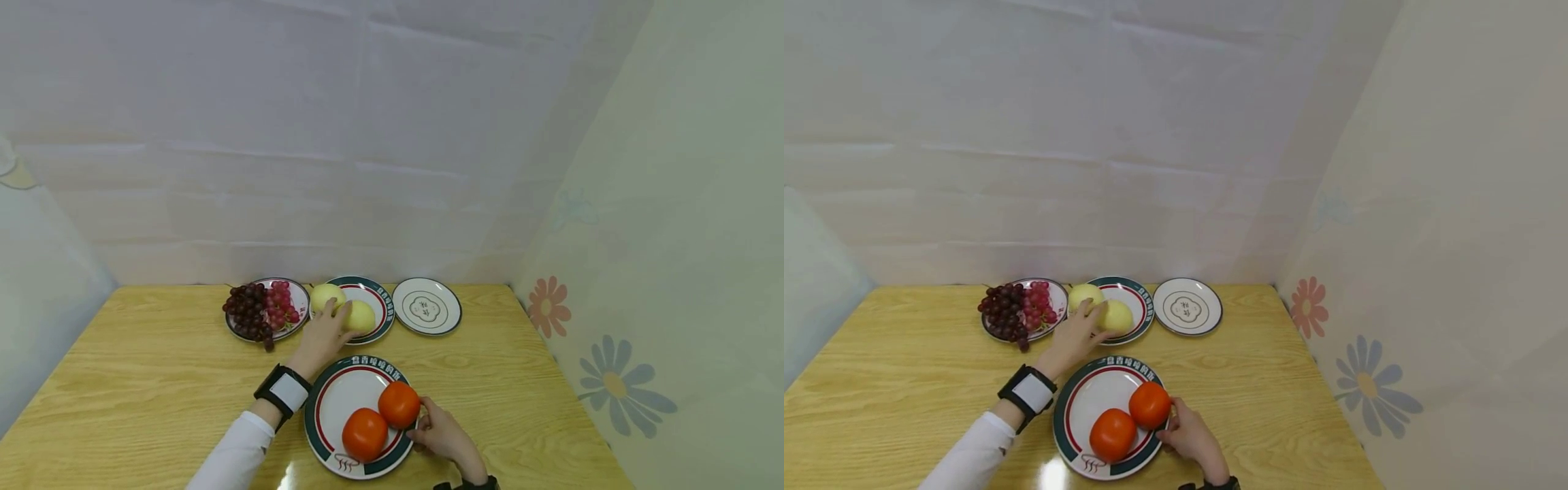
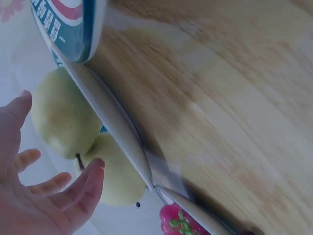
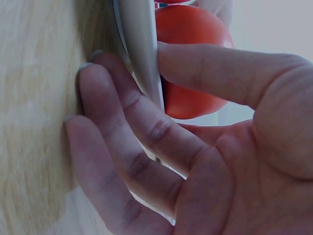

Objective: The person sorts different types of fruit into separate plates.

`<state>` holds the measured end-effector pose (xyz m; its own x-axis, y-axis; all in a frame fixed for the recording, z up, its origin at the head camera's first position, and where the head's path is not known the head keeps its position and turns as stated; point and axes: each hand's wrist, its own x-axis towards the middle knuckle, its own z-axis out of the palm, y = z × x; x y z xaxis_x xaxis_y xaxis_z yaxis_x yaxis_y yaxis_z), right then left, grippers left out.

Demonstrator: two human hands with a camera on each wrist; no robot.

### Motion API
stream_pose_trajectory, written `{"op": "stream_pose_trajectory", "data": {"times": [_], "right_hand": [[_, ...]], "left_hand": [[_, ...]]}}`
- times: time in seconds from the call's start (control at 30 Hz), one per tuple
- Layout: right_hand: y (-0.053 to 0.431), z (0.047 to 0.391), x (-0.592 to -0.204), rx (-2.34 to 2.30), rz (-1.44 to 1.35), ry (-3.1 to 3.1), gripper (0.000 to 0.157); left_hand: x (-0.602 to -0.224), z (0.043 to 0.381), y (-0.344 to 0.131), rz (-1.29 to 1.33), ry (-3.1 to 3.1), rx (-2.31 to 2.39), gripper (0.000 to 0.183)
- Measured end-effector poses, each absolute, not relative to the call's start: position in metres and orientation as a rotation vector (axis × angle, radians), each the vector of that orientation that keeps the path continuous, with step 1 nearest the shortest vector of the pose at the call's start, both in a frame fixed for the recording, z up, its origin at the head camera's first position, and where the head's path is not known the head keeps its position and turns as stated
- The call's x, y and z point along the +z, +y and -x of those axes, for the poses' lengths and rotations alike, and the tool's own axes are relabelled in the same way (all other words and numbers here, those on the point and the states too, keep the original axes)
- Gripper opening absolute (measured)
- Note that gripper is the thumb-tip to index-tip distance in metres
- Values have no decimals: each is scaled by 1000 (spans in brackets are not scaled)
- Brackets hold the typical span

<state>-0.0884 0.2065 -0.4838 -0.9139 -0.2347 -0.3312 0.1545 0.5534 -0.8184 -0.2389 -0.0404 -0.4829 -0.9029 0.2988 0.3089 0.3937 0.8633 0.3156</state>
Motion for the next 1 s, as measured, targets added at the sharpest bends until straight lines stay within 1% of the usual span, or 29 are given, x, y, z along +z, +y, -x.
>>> {"op": "stream_pose_trajectory", "data": {"times": [0.2,0.4,0.57,0.73,0.83,1.0], "right_hand": [[206,88,-481,-1318,79,2393,60],[205,88,-481,-1293,80,2419,60],[204,90,-483,-1291,75,2428,60],[205,91,-483,-1258,97,2458,59],[205,93,-480,-1179,146,2556,64],[204,100,-469,-967,345,2748,81]], "left_hand": [[-487,209,-62,467,-2772,-580,48],[-494,177,-75,536,-2967,-538,34],[-500,162,-77,608,-2995,-581,30],[-504,156,-75,582,-3030,-632,29],[-503,156,-75,576,-3037,-638,28],[-502,155,-75,590,-3038,-645,28]]}}
